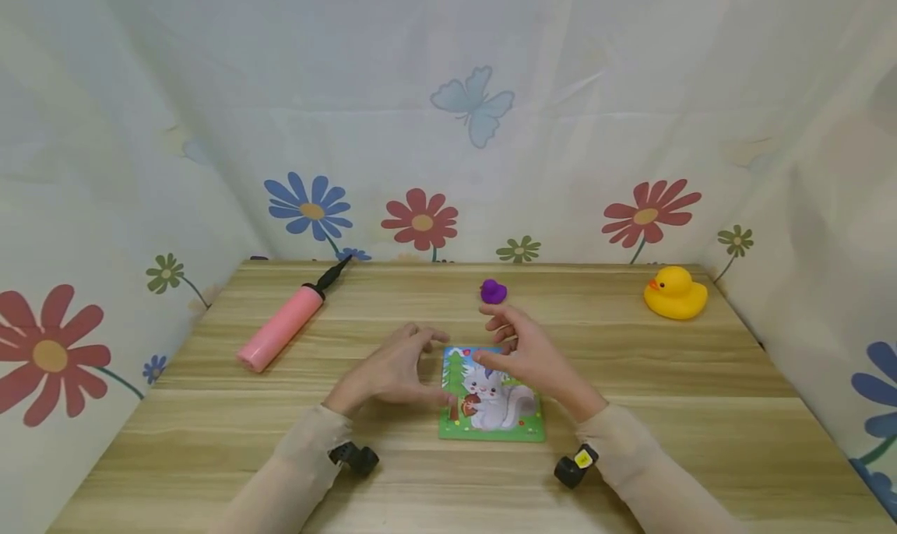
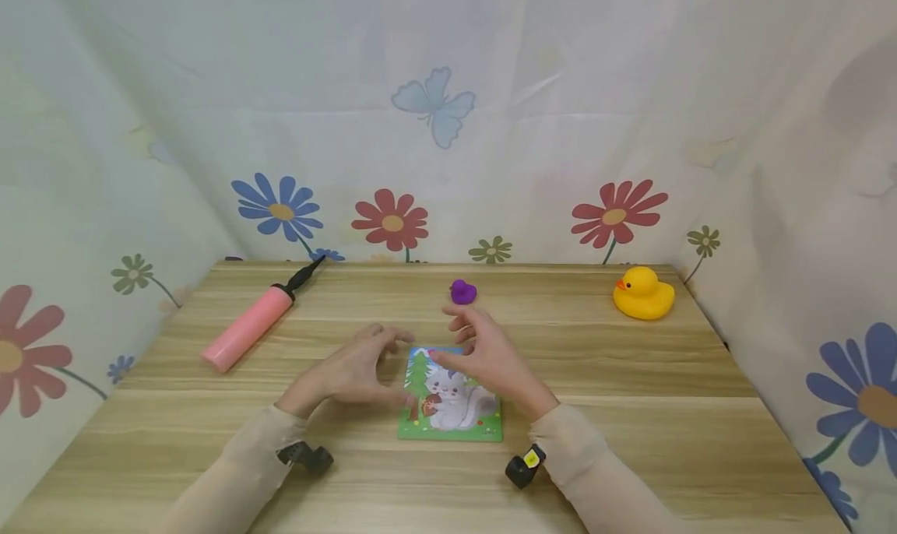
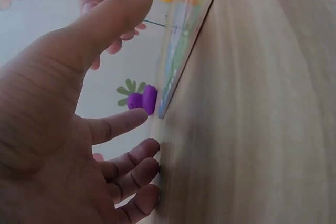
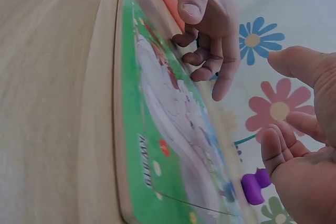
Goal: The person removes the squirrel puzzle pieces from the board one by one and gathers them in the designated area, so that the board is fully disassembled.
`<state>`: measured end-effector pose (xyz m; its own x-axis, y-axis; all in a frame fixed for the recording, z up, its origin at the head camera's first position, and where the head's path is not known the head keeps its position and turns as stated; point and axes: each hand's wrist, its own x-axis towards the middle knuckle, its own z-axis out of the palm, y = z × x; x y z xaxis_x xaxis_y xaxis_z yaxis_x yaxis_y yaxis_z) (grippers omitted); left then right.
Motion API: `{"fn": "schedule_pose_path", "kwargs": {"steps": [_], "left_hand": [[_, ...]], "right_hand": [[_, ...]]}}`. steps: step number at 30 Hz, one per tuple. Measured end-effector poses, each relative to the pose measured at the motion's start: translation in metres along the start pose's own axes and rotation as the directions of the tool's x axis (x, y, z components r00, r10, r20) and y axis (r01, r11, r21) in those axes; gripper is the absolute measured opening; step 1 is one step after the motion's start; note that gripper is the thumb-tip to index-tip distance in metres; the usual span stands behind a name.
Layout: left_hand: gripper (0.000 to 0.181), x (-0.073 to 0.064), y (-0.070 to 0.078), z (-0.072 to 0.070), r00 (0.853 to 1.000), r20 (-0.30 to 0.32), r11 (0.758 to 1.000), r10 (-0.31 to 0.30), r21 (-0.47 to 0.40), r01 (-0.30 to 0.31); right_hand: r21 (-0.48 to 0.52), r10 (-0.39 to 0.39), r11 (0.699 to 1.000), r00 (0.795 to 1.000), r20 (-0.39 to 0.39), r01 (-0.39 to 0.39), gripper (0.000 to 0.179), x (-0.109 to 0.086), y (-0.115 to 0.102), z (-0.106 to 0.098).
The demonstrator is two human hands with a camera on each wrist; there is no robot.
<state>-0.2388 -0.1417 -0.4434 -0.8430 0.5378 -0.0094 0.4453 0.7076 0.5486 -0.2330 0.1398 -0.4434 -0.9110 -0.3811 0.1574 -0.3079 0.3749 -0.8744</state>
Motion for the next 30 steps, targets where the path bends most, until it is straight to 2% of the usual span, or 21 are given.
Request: {"fn": "schedule_pose_path", "kwargs": {"steps": [4,9,21,30], "left_hand": [[0.103,0.0,-0.004,0.001,0.999,0.017,1.0,0.027,-0.01,-0.027],[0.104,-0.001,-0.005,0.004,0.999,0.029,1.0,0.025,-0.003,-0.025],[0.105,-0.005,-0.006,0.009,1.0,-0.01,0.999,0.023,0.025,-0.023],[0.103,-0.004,-0.009,0.012,0.999,-0.026,0.999,0.038,0.03,-0.038]], "right_hand": [[0.006,0.011,1.0,1.0,0.022,-0.011,0.078,0.004,0.006,0.008],[-0.003,0.006,1.0,0.999,0.046,-0.006,0.075,0.005,0.012,0.015],[0.006,0.026,1.0,0.997,0.067,-0.027,0.069,0.004,0.02,0.022],[-0.044,0.051,0.998,0.996,0.076,-0.047,0.06,0.005,0.023,0.023]]}}
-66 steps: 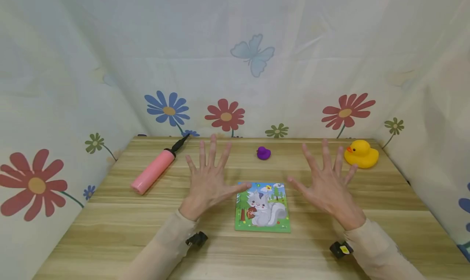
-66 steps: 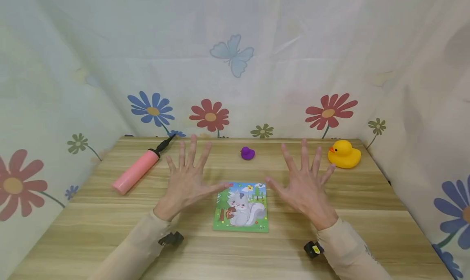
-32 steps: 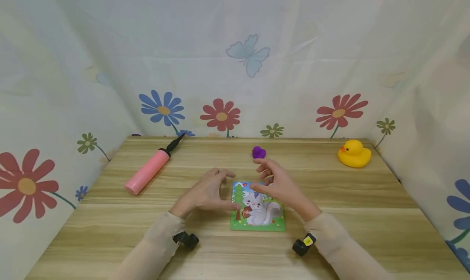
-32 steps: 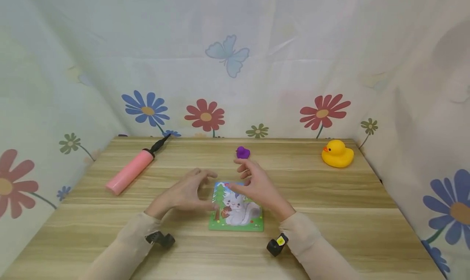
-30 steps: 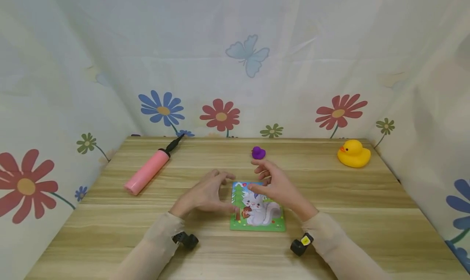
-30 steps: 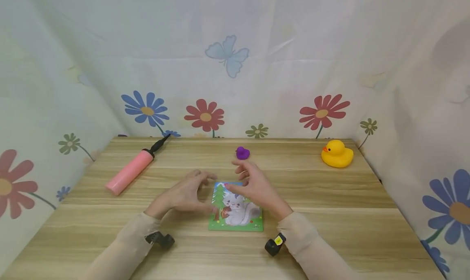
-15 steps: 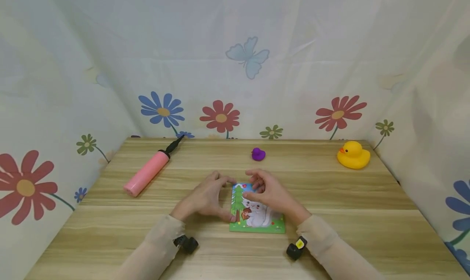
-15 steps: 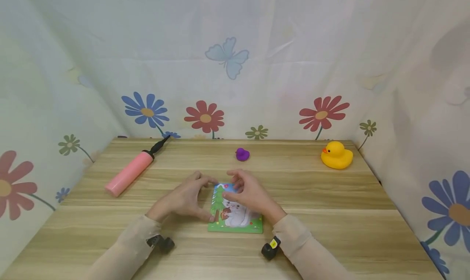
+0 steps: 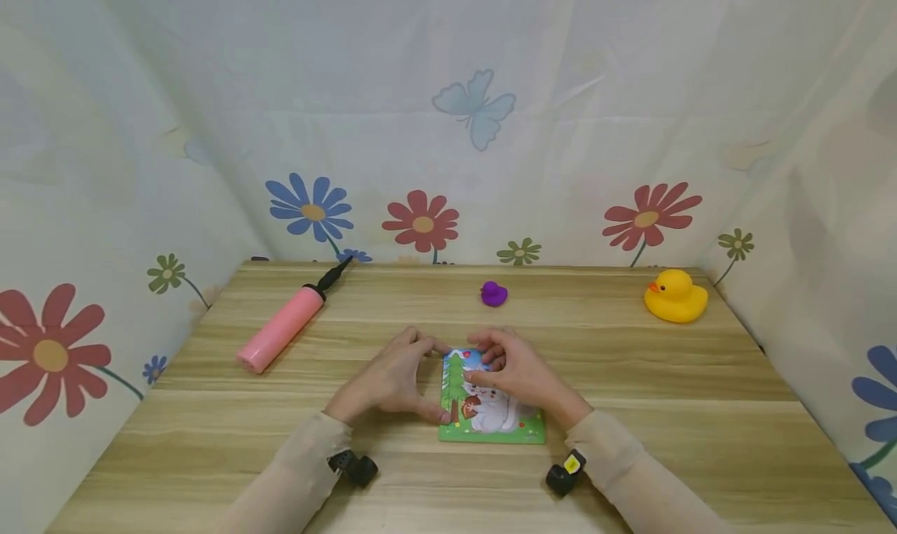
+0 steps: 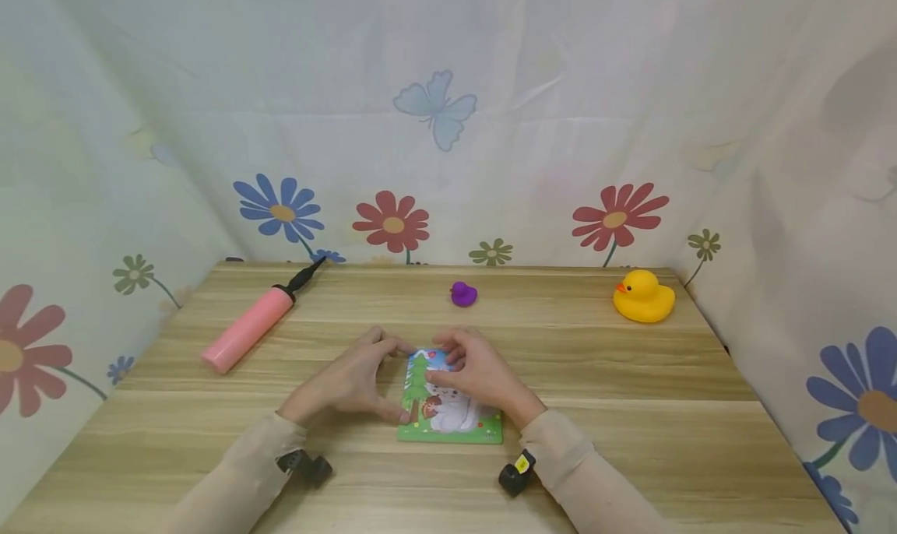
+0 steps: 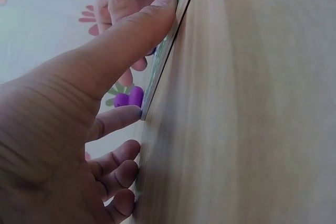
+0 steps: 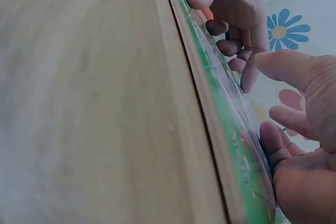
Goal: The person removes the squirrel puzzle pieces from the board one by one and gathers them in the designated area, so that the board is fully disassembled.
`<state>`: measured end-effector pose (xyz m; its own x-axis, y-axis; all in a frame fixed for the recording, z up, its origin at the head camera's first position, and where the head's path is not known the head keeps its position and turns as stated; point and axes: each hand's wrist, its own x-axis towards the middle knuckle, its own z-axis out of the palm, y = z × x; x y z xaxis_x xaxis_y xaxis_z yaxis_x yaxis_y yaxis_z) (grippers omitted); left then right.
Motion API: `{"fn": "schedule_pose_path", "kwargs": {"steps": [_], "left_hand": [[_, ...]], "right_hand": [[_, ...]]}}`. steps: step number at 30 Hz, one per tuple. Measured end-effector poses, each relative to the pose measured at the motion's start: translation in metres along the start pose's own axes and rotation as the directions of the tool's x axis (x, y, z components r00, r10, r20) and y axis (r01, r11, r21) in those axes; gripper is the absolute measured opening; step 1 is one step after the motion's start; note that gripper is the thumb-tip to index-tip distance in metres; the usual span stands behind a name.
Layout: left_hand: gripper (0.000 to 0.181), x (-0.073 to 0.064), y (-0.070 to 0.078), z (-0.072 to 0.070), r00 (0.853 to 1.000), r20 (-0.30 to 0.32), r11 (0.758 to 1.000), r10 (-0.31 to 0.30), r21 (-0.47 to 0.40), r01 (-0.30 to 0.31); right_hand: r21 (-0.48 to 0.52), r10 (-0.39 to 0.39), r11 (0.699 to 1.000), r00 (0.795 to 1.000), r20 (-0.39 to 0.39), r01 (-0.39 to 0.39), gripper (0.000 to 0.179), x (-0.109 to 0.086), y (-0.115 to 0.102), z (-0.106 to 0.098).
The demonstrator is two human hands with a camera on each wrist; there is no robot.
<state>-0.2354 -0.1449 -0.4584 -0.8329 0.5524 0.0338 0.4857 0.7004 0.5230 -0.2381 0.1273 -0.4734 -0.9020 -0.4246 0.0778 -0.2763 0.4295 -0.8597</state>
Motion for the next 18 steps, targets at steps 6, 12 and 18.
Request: {"fn": "schedule_pose_path", "kwargs": {"steps": [6,12,18], "left_hand": [[0.102,0.0,0.001,-0.001,1.0,-0.001,1.0,0.006,0.004,-0.006],[0.105,0.0,0.001,-0.001,1.0,0.005,1.0,0.011,0.027,-0.011],[0.112,-0.001,0.002,-0.001,1.0,0.019,0.999,0.012,0.045,-0.013]], "right_hand": [[-0.029,-0.005,1.0,1.0,0.012,0.006,0.06,0.0,-0.003,0.001],[-0.087,-0.001,0.996,1.0,0.0,0.001,0.06,-0.002,-0.007,0.003],[-0.158,0.012,0.987,1.0,-0.02,-0.015,0.061,-0.002,-0.011,0.009]]}}
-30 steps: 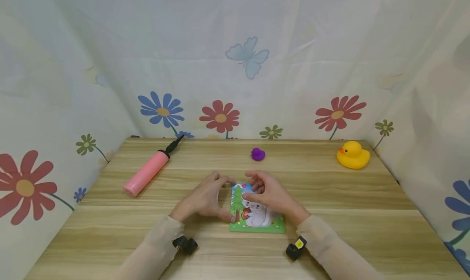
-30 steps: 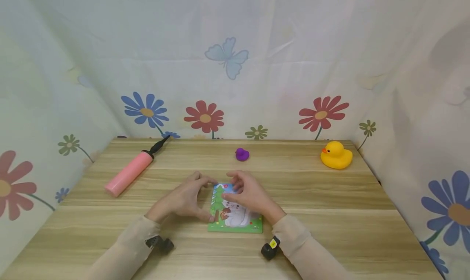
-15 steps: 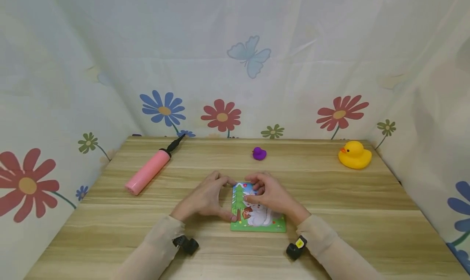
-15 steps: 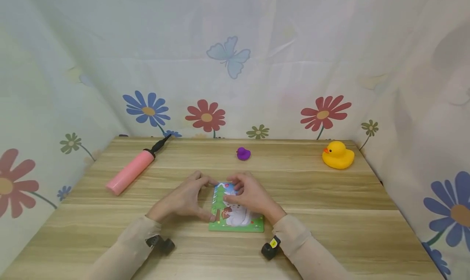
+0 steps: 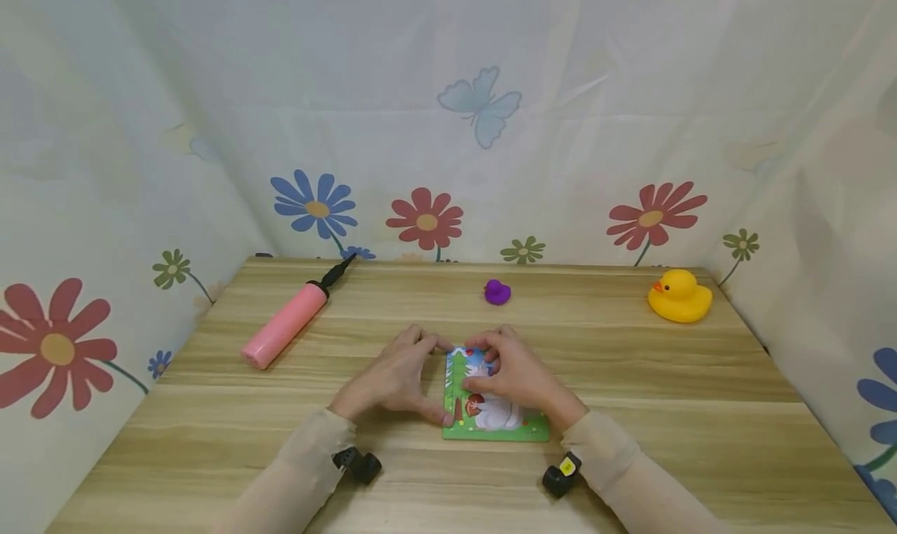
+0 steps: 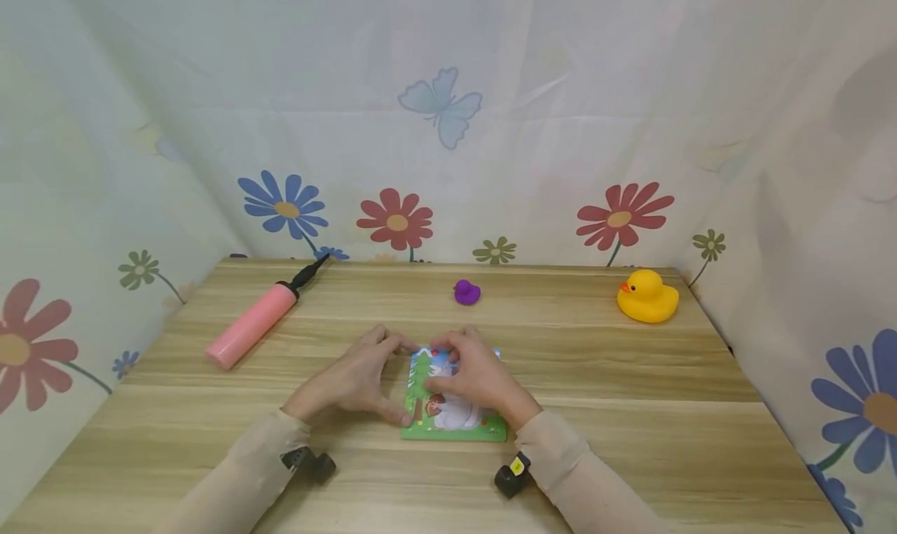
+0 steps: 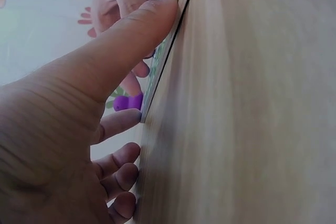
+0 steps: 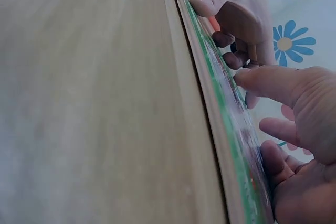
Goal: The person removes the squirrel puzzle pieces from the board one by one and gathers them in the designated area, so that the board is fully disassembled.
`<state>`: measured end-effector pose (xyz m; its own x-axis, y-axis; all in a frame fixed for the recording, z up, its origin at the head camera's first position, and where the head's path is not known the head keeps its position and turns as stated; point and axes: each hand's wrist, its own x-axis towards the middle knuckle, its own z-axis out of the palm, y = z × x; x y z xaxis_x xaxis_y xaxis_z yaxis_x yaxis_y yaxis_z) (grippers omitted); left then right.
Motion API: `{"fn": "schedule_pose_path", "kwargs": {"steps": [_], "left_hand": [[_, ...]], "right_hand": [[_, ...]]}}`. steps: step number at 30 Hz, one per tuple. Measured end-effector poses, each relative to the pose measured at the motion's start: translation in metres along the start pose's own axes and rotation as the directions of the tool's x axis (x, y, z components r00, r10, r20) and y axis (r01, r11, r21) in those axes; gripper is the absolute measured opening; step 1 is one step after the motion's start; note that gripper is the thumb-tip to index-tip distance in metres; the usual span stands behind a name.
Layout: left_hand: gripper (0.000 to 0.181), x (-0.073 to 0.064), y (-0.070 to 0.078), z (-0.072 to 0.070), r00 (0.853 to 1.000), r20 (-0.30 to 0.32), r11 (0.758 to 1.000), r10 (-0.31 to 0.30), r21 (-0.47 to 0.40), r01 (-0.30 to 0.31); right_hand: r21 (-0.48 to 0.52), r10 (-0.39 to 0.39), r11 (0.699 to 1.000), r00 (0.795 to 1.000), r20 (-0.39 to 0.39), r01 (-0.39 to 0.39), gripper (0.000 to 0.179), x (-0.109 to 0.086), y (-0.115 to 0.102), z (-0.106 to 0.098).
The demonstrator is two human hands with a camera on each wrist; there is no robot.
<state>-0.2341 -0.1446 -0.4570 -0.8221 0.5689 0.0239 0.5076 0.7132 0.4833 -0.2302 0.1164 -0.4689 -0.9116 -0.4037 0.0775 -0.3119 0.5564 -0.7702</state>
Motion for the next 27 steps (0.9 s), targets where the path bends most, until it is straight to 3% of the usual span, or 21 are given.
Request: {"fn": "schedule_pose_path", "kwargs": {"steps": [6,27], "left_hand": [[0.114,0.0019,-0.001,0.0023,1.0,-0.01,1.0,-0.002,0.009,0.002],[0.113,0.0007,0.0005,0.0005,1.0,-0.002,1.0,-0.001,0.016,0.001]], "right_hand": [[-0.059,0.008,0.998,1.0,-0.022,-0.01,0.057,0.0008,-0.0027,0.0038],[-0.085,0.032,0.996,0.999,-0.029,-0.034,0.042,0.004,-0.0103,0.006]]}}
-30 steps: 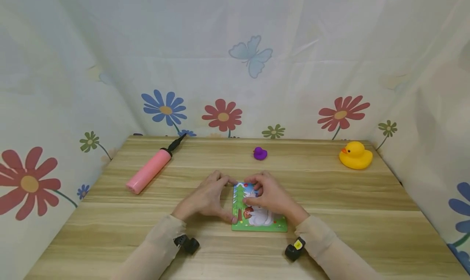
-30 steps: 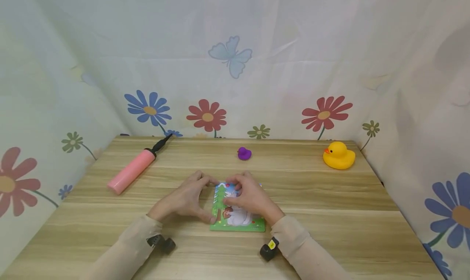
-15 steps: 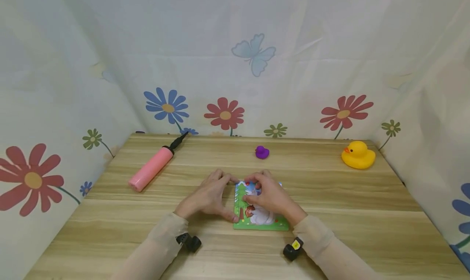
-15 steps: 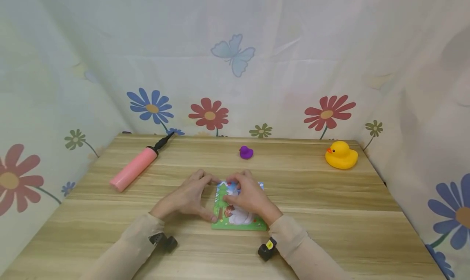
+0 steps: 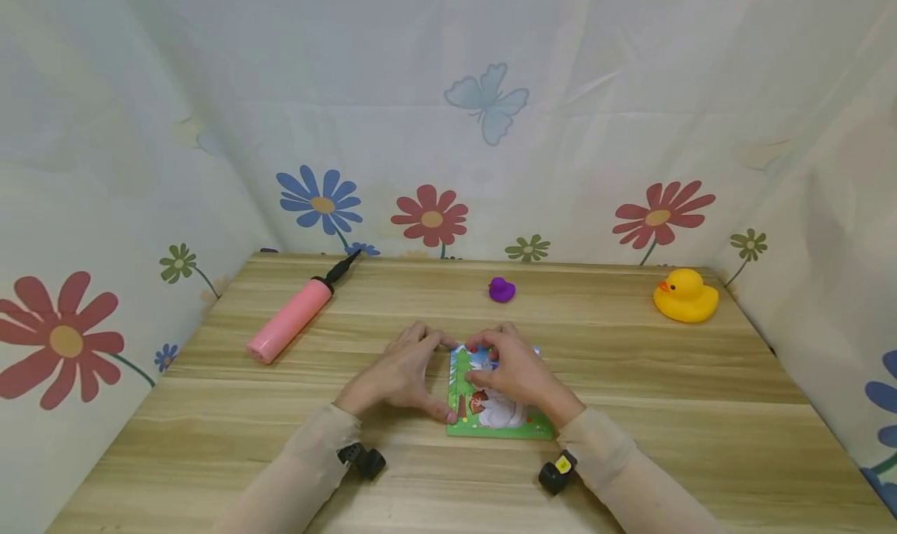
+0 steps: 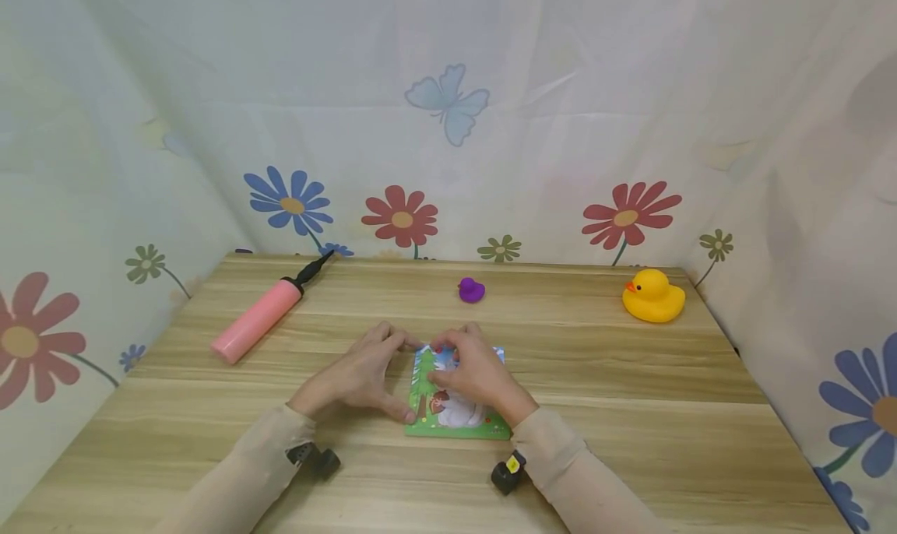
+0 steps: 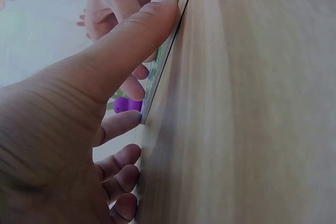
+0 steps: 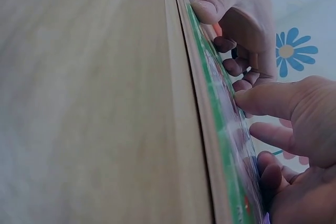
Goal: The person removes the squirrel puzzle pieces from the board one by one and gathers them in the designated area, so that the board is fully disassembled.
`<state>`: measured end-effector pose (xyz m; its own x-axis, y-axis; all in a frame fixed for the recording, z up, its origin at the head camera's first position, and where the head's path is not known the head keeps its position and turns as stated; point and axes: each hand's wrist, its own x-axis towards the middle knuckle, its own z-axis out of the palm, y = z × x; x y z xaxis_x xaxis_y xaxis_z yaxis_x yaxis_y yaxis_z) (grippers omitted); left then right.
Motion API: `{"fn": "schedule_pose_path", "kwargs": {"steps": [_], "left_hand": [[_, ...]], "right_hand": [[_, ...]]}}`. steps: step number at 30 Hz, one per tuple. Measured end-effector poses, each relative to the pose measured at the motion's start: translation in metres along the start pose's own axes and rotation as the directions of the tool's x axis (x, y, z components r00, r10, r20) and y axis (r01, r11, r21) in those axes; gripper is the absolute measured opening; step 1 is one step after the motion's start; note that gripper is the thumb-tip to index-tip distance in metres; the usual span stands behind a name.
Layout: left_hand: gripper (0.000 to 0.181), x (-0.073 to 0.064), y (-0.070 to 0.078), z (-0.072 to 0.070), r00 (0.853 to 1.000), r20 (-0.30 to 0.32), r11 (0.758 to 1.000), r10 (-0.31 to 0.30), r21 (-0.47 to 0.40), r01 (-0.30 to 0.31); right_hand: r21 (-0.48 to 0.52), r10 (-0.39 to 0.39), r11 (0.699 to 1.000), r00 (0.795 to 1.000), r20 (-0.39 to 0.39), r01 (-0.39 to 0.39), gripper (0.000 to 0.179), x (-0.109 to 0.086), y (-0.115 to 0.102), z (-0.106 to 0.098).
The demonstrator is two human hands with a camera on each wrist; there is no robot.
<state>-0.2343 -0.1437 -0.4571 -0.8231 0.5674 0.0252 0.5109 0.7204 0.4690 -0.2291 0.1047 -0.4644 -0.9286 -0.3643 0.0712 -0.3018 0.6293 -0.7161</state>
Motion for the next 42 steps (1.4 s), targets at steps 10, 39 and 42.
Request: {"fn": "schedule_pose_path", "kwargs": {"steps": [10,39,42], "left_hand": [[0.114,0.001,-0.0004,-0.0007,1.0,0.006,1.0,0.006,-0.01,-0.006],[0.115,0.0003,0.0002,0.0006,1.0,0.002,1.0,0.002,-0.021,-0.002],[0.116,0.0,0.0,0.0002,1.0,0.003,1.0,0.003,-0.025,-0.003]], "right_hand": [[0.003,0.031,1.0,0.999,0.038,-0.031,0.038,0.0036,-0.0009,-0.0026],[0.022,0.046,0.999,0.995,0.086,-0.048,0.033,0.0084,0.001,-0.0071],[0.014,0.042,0.999,0.995,0.089,-0.043,0.033,0.0092,0.0008,-0.0071]]}}
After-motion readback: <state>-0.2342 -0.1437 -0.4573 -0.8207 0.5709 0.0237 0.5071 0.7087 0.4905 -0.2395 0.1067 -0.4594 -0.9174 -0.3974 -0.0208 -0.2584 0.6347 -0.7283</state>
